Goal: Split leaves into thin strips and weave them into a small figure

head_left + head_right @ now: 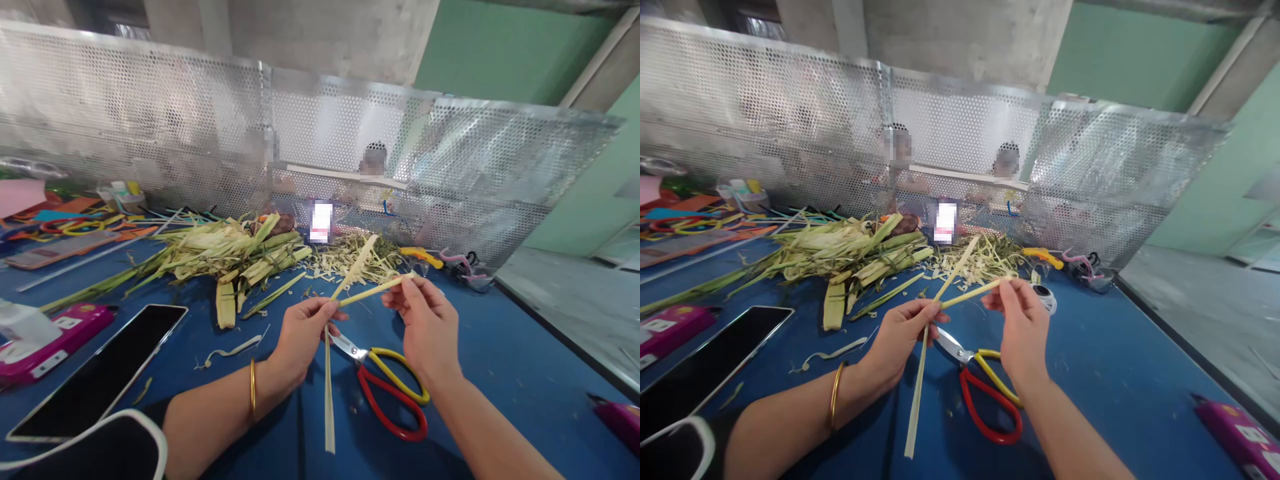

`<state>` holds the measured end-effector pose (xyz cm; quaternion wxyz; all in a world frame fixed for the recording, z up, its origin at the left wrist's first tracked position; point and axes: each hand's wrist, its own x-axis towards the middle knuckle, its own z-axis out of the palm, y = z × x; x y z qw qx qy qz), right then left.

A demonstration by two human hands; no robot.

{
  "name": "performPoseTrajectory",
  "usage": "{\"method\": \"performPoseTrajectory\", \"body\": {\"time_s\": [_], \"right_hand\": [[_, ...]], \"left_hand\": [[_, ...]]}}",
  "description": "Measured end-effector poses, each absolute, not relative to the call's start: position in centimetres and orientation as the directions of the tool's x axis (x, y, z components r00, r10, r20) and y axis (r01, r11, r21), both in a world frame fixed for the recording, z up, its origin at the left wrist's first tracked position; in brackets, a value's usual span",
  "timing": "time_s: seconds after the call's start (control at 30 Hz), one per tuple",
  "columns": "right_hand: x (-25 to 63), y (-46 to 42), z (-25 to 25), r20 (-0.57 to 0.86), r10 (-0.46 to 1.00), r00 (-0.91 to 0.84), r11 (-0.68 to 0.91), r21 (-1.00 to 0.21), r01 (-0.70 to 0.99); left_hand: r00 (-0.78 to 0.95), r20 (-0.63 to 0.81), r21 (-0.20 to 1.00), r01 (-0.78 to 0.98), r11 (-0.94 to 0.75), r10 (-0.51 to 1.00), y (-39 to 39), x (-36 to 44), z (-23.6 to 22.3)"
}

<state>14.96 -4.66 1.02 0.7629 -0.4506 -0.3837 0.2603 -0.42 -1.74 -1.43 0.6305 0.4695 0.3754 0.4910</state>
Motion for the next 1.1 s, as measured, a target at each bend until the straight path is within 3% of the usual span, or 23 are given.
{"method": "performPoseTrajectory", "body": {"time_s": [0.23, 0.47, 1.1], "right_hand": [[15.16, -4.64, 1.78, 0.269, 0.747, 0.609, 0.442, -0.884, -0.152], [15.03, -4.54, 1.51, 0.314, 0.743, 0.591, 0.472, -0.872, -0.129], [15.28, -4.45, 1.43, 0.289, 0.775, 0.562, 0.456, -0.871, -0.182]], "left_hand": [[0.151, 0.031, 0.964, -0.264, 0.01, 0.988, -1.51, -0.46, -1.31], [0.137, 0.004, 0.959, -0.281, 0.035, 0.991, -1.4, -0.52, -1.17], [0.25, -0.195, 0.895, -0.35, 0.276, 0.948, -1.42, -0.75, -1.27]]}}
